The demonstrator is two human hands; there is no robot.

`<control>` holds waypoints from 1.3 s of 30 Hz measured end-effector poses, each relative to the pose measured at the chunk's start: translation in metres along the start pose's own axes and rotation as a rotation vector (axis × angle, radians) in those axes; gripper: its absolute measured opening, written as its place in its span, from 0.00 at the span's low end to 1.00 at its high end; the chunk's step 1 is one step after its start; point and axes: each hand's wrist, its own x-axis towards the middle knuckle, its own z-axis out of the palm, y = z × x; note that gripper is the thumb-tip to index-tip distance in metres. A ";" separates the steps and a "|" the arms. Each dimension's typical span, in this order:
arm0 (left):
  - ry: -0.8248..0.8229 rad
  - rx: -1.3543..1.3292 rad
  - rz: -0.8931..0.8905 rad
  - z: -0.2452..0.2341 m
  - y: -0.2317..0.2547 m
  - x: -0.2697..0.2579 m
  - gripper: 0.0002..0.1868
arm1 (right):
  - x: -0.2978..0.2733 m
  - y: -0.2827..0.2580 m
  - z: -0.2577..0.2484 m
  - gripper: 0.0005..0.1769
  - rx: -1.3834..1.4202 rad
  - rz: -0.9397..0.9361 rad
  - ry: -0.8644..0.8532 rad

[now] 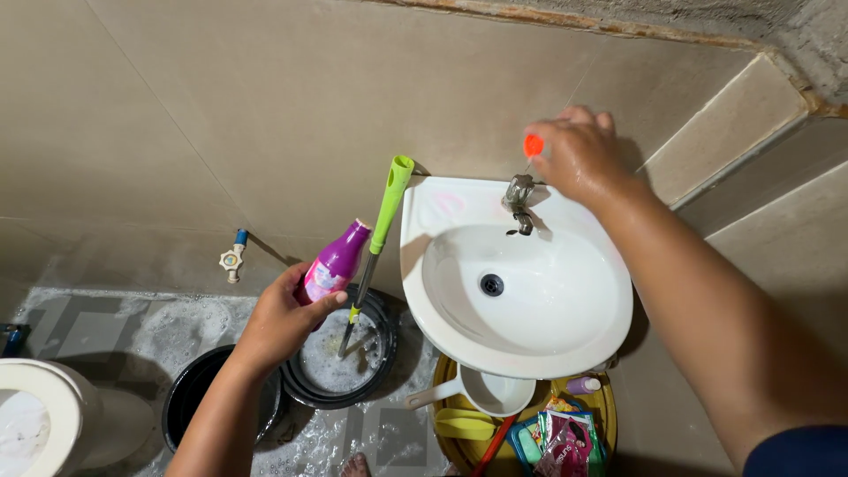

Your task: The person cleans the bathroom by scrubbing the sink with a sponge, rinsing it with water from a pitcher, and then sweeping the floor with a broom.

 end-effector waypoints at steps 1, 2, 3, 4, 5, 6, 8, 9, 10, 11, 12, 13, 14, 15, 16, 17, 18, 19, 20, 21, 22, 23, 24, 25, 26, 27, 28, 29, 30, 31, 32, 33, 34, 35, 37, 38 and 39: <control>-0.002 -0.005 0.000 0.001 0.000 0.001 0.32 | -0.003 0.001 0.008 0.26 0.002 -0.112 0.037; -0.006 -0.010 0.007 0.002 0.000 0.003 0.32 | -0.005 0.004 0.012 0.26 0.001 -0.222 0.079; -0.005 -0.005 0.008 0.003 0.000 0.004 0.32 | -0.009 0.003 0.015 0.26 0.043 -0.206 0.087; -0.004 -0.001 0.007 0.004 -0.001 0.003 0.32 | -0.016 -0.003 0.018 0.25 0.083 -0.189 0.093; -0.004 0.003 0.006 0.005 -0.002 0.003 0.32 | -0.025 -0.008 0.020 0.25 0.124 -0.173 0.099; -0.003 0.007 0.004 0.005 -0.004 0.003 0.32 | -0.035 -0.012 0.018 0.23 0.148 -0.209 0.086; 0.002 0.015 0.002 0.003 -0.009 0.002 0.32 | -0.056 -0.019 0.012 0.20 0.198 -0.283 0.062; 0.010 0.013 0.007 0.002 -0.013 0.001 0.32 | -0.068 -0.022 0.010 0.21 0.238 -0.236 0.143; 0.019 0.008 0.015 0.001 -0.016 0.000 0.32 | -0.079 -0.022 0.007 0.22 0.275 -0.190 0.227; 0.027 0.003 0.023 0.001 -0.019 -0.001 0.33 | -0.089 -0.022 0.005 0.23 0.312 -0.145 0.311; 0.024 -0.029 0.018 -0.001 -0.023 -0.002 0.32 | -0.101 -0.024 0.007 0.22 0.253 -0.228 0.170; 0.021 -0.061 0.014 -0.003 -0.027 -0.003 0.31 | -0.113 -0.024 0.010 0.21 0.192 -0.310 0.028; 0.011 -0.089 0.002 -0.004 -0.033 -0.006 0.31 | -0.127 -0.024 0.015 0.21 0.133 -0.383 -0.121; 0.014 -0.085 -0.008 -0.005 -0.038 -0.010 0.31 | -0.138 -0.018 0.018 0.21 0.195 -0.241 -0.035; 0.021 -0.082 -0.006 -0.005 -0.040 -0.009 0.31 | -0.144 -0.007 0.020 0.22 0.251 -0.102 0.061; 0.028 -0.079 -0.005 -0.005 -0.042 -0.010 0.31 | -0.150 0.002 0.024 0.22 0.307 0.037 0.156; 0.022 -0.070 -0.007 -0.004 -0.044 -0.010 0.31 | -0.156 0.003 0.032 0.23 0.265 0.035 0.030; 0.015 -0.061 -0.010 0.000 -0.045 -0.011 0.32 | -0.166 -0.002 0.042 0.23 0.222 0.035 -0.096; 0.010 -0.048 -0.019 0.002 -0.047 -0.013 0.32 | -0.178 -0.008 0.050 0.23 0.183 0.036 -0.226; -0.022 -0.047 0.010 0.006 -0.049 -0.014 0.31 | -0.193 -0.015 0.054 0.24 0.212 -0.004 -0.219; -0.050 -0.049 0.037 0.011 -0.050 -0.015 0.31 | -0.207 -0.025 0.057 0.26 0.240 -0.050 -0.213; -0.077 -0.050 0.065 0.016 -0.052 -0.018 0.30 | -0.217 -0.035 0.057 0.27 0.268 -0.096 -0.207; -0.080 -0.017 0.103 0.018 -0.053 -0.023 0.30 | -0.220 -0.047 0.055 0.25 0.330 -0.030 -0.219; -0.083 0.018 0.140 0.022 -0.053 -0.026 0.31 | -0.221 -0.059 0.052 0.24 0.392 0.036 -0.233; -0.092 0.051 0.175 0.029 -0.053 -0.032 0.31 | -0.225 -0.070 0.048 0.22 0.451 0.106 -0.250; -0.138 0.025 0.160 0.035 -0.052 -0.037 0.31 | -0.225 -0.081 0.046 0.23 0.545 0.169 -0.277; -0.189 -0.002 0.147 0.040 -0.050 -0.042 0.32 | -0.225 -0.091 0.043 0.24 0.637 0.236 -0.304; -0.240 -0.029 0.134 0.045 -0.048 -0.047 0.32 | -0.224 -0.099 0.040 0.26 0.728 0.303 -0.332; -0.286 -0.041 0.142 0.048 -0.046 -0.051 0.31 | -0.223 -0.104 0.036 0.25 0.743 0.226 -0.283; -0.332 -0.054 0.150 0.051 -0.043 -0.056 0.31 | -0.221 -0.110 0.034 0.25 0.757 0.150 -0.234; -0.384 -0.067 0.158 0.053 -0.041 -0.060 0.31 | -0.221 -0.114 0.030 0.25 0.767 0.078 -0.183; -0.401 -0.063 0.151 0.054 -0.038 -0.064 0.31 | -0.220 -0.117 0.027 0.26 0.771 0.087 -0.207; -0.421 -0.057 0.145 0.056 -0.035 -0.066 0.31 | -0.219 -0.119 0.023 0.27 0.774 0.100 -0.227; -0.442 -0.052 0.140 0.056 -0.032 -0.068 0.31 | -0.218 -0.121 0.020 0.27 0.776 0.112 -0.247; -0.472 -0.054 0.181 0.056 -0.024 -0.070 0.30 | -0.215 -0.123 0.015 0.27 0.730 -0.063 -0.150; -0.485 -0.056 0.200 0.056 -0.021 -0.071 0.30 | -0.214 -0.123 0.012 0.27 0.705 -0.151 -0.104; -0.490 -0.017 0.215 0.055 -0.017 -0.072 0.30 | -0.213 -0.122 0.009 0.27 0.682 -0.186 -0.099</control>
